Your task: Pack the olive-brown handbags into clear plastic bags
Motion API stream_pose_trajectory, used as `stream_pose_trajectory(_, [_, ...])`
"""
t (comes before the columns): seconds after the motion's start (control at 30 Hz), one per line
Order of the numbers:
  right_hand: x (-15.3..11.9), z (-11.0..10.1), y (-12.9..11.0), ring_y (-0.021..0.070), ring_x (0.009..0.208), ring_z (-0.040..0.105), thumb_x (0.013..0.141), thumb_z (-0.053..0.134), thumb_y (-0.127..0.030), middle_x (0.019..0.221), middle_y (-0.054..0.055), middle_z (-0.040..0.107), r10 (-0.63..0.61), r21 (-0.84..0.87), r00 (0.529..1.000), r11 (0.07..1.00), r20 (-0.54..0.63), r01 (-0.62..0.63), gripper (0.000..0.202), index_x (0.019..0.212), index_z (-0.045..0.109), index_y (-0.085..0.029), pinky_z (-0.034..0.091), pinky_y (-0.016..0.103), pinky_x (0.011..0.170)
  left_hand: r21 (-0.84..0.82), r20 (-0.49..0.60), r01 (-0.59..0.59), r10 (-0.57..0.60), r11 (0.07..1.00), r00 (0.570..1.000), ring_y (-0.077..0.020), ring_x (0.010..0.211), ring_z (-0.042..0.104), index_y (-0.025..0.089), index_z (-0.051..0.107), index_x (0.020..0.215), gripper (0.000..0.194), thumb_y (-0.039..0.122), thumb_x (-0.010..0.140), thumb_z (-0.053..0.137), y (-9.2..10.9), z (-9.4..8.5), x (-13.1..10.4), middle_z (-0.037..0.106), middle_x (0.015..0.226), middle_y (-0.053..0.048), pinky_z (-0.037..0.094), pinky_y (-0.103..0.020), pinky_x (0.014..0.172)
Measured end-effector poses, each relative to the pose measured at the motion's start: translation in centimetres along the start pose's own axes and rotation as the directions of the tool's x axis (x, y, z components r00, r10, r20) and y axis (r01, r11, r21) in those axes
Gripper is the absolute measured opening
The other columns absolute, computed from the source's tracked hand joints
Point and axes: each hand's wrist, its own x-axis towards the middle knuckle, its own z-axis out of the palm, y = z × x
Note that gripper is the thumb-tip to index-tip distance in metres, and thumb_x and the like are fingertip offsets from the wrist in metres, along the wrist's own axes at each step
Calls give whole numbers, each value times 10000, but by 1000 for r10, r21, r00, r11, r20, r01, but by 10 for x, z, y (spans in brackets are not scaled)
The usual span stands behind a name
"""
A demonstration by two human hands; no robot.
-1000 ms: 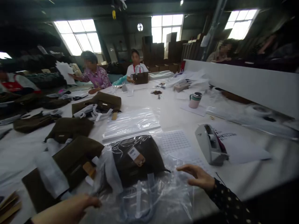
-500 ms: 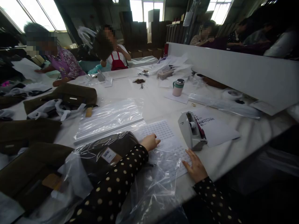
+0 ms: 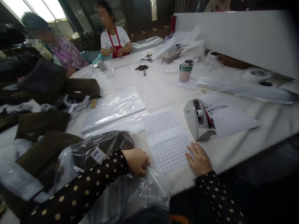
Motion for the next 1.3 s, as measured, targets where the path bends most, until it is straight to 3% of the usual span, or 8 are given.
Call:
stream_pose_trajectory(0.17, [1,-2,-7,304,1166,413,846,425,-345,1203,166,506,-16,-1,999,1000,-34,16,360,1046,598,-101,380,468,967,-311,179,128,-75,942,981,-162,711,595,158,688,819,548,640,753,434,-8,0,5,686,779,-44,435,-237,707])
stream_pose_trajectory(0.3, [1,1,-14,297,1171,409,842,439,-352,1223,165,491,-14,32,999,999,-32,15,374,1089,575,-105,383,460,969,-406,-61,166,-208,899,976,-141,696,598,148,693,814,642,577,866,218,-12,-5,19,681,777,-38,435,-226,712])
stream_pose_trajectory(0.43, [1,6,-18,294,1172,410,844,436,-354,1236,162,484,23,33,1000,999,-11,-23,385,1126,546,-116,385,473,963,-374,-369,229,-371,898,852,-180,849,599,160,625,991,438,476,856,354,-13,-15,55,664,946,-62,428,-263,789])
stream_pose_trajectory(0.53, [0,6,-19,291,1171,411,847,438,-350,1241,161,480,38,34,999,999,-13,-37,377,1130,537,-121,386,474,960,-371,-452,272,-428,888,783,-229,973,566,135,547,1098,453,465,800,458,-13,-24,94,616,1070,-108,408,-313,859])
stream_pose_trajectory(0.63, [0,5,-20,288,1174,409,848,449,-351,1241,160,480,41,42,999,998,-9,-41,383,1140,528,-116,386,468,960,-379,-442,294,-451,877,776,-283,989,560,116,531,1104,581,519,689,579,-10,-32,131,610,1065,-142,423,-360,846])
stream_pose_trajectory(0.8, [9,-7,-14,252,1120,464,851,462,-349,1205,135,506,101,160,995,982,2,-100,349,1130,520,-147,417,439,939,-375,-360,183,-324,909,875,-263,877,596,155,622,877,464,532,606,643,2,-52,167,656,872,-82,446,-329,782])
stream_pose_trajectory(1.0, [49,-43,10,214,1064,509,842,490,-297,1163,92,531,135,332,988,938,-81,-100,279,1102,528,-202,449,390,909,-445,-186,-16,-75,895,980,-174,723,608,186,637,863,309,360,611,679,18,-82,169,662,783,-4,469,-262,668])
stream_pose_trajectory(1.3, [80,-74,12,138,663,603,794,544,-263,788,5,648,-21,507,986,859,163,-66,175,957,592,-223,509,251,650,-796,-70,-216,269,565,961,-168,833,590,198,565,1110,515,207,614,703,27,-89,153,643,911,-7,467,-287,762])
